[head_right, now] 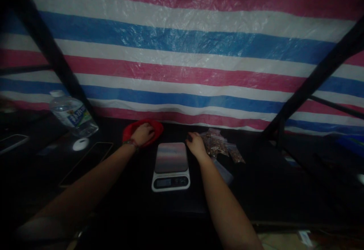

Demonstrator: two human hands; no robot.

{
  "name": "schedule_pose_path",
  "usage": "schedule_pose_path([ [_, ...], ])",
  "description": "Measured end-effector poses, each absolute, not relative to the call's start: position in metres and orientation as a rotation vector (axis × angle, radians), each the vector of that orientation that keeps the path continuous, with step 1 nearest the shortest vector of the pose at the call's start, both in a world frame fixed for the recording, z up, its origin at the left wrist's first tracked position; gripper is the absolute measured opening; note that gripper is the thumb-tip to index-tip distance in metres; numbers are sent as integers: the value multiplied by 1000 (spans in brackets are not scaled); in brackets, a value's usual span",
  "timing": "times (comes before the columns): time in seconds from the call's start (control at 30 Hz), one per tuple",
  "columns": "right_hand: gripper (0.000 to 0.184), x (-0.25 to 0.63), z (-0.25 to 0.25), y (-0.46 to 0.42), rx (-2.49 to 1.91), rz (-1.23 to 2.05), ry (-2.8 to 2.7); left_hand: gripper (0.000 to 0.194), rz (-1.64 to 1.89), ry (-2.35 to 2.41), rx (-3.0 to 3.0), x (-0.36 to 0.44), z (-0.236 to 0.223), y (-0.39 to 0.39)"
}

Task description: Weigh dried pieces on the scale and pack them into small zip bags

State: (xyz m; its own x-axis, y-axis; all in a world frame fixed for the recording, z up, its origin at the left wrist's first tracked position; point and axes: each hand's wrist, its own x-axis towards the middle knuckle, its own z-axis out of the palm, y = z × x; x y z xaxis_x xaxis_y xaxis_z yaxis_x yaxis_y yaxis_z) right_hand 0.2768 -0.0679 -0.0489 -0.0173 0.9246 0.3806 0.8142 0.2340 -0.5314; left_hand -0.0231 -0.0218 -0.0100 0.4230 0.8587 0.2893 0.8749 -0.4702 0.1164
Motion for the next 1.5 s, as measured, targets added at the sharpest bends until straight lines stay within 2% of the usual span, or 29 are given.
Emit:
schedule_pose_path([
  [0.27,39,280,-50,-73,-1559,232,-1847,34,-442,-1564,-2603,-5,-27,-30],
  [0.43,39,275,-45,-75,-1521,182,-1810,43,-376,-1641,-2559,0,-26,-44],
  [0.67,42,268,-36,-83,-1472,137,-1748,35,-343,-1757,-2542,1,-22,-44],
  [1.17,34,258,-34,-90,-1359,160,-1725,40,-327,-1746,-2445,-4,-26,-54],
  [1.5,35,260,-34,-89,-1357,153,-1730,35,-365,-1819,-2454,-4,-26,-49],
])
